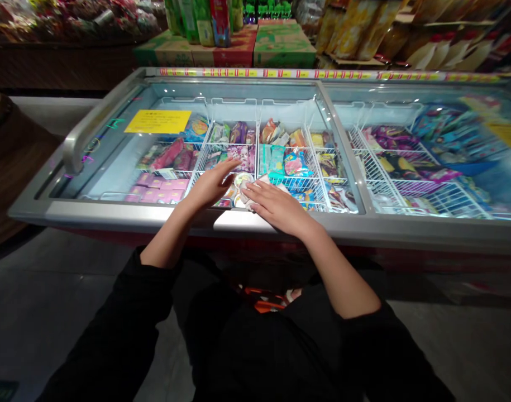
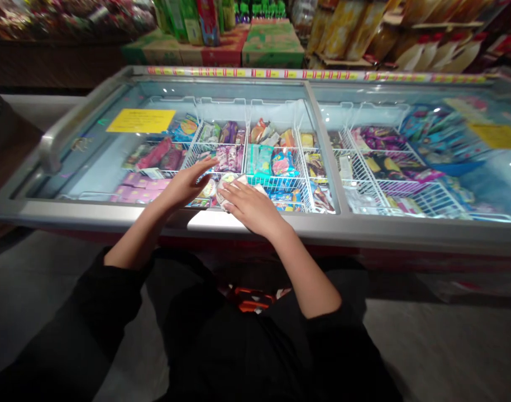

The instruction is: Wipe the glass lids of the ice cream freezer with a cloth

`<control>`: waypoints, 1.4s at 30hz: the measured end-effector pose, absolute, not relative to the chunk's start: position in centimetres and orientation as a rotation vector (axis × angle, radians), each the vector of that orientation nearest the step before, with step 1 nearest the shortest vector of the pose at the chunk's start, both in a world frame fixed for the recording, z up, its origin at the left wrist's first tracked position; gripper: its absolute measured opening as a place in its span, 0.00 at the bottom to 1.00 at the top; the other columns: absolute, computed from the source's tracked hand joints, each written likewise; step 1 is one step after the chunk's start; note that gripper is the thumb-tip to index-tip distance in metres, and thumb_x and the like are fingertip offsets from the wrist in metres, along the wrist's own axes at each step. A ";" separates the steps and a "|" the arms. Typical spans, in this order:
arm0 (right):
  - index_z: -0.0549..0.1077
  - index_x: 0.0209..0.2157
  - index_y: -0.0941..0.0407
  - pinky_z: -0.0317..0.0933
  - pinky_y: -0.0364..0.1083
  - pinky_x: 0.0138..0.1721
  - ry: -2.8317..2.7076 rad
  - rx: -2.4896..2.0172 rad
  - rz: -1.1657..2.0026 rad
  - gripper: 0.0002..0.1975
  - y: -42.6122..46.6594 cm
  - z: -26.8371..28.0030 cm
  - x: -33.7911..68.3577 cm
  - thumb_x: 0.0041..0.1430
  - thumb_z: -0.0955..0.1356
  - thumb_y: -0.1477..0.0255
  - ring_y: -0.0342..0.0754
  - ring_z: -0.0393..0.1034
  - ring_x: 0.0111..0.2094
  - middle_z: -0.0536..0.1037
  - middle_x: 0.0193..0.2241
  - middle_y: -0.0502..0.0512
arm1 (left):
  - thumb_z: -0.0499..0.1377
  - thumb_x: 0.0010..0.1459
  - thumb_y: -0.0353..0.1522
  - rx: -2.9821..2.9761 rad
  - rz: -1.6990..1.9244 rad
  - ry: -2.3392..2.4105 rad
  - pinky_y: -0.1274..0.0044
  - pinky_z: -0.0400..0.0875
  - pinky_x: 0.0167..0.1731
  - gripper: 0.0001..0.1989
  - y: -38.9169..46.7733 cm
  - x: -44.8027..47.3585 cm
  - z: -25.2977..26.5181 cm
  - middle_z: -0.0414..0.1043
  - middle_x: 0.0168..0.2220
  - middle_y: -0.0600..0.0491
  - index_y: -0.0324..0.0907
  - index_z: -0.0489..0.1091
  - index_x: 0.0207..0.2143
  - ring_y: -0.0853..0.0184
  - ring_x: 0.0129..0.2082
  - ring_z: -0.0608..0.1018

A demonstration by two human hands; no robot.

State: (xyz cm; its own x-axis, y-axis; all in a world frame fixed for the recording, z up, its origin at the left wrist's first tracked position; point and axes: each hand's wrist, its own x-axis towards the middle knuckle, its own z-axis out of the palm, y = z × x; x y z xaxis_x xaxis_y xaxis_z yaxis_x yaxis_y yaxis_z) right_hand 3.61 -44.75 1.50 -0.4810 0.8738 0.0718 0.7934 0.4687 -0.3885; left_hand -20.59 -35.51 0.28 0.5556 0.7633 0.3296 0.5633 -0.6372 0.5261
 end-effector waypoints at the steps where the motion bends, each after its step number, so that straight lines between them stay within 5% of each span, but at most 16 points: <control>1: 0.62 0.74 0.43 0.47 0.63 0.77 -2.442 -1.466 0.440 0.27 -44.0 1.4 3.7 0.78 0.59 0.61 0.55 0.48 0.77 0.59 0.75 0.45 | 0.53 0.70 0.29 2.453 0.757 1.097 0.60 0.61 0.72 0.25 -35.2 -21.0 0.0 0.68 0.71 0.46 0.45 0.68 0.68 0.58 0.74 0.65; 13: 0.68 0.72 0.44 0.49 0.64 0.76 -2.487 -1.477 0.419 0.26 -46.1 2.0 3.4 0.77 0.58 0.66 0.57 0.52 0.76 0.63 0.74 0.45 | 0.47 0.72 0.24 2.533 0.658 1.239 0.60 0.56 0.75 0.28 -36.0 -20.7 -0.8 0.63 0.74 0.49 0.45 0.65 0.70 0.63 0.75 0.63; 24: 0.62 0.74 0.43 0.46 0.65 0.77 -2.403 -1.516 0.454 0.27 -42.7 1.5 3.9 0.78 0.57 0.65 0.55 0.49 0.77 0.59 0.75 0.44 | 0.47 0.73 0.26 2.533 0.581 1.346 0.59 0.57 0.74 0.28 -36.6 -21.6 -0.5 0.59 0.75 0.46 0.43 0.63 0.72 0.60 0.76 0.61; 36: 0.75 0.65 0.39 0.50 0.65 0.75 -2.460 -1.218 0.723 0.24 -42.0 1.8 2.8 0.74 0.63 0.72 0.56 0.54 0.75 0.70 0.69 0.44 | 0.47 0.71 0.25 2.505 0.624 1.325 0.57 0.57 0.74 0.30 -36.5 -21.0 -0.6 0.61 0.75 0.49 0.47 0.63 0.73 0.58 0.76 0.61; 42: 0.74 0.65 0.39 0.49 0.68 0.75 -2.298 -1.359 0.682 0.22 -40.6 2.0 4.5 0.73 0.67 0.66 0.59 0.54 0.75 0.71 0.69 0.45 | 0.46 0.71 0.25 2.473 0.617 1.328 0.58 0.58 0.74 0.31 -36.5 -21.4 -0.5 0.61 0.75 0.53 0.49 0.64 0.72 0.60 0.75 0.62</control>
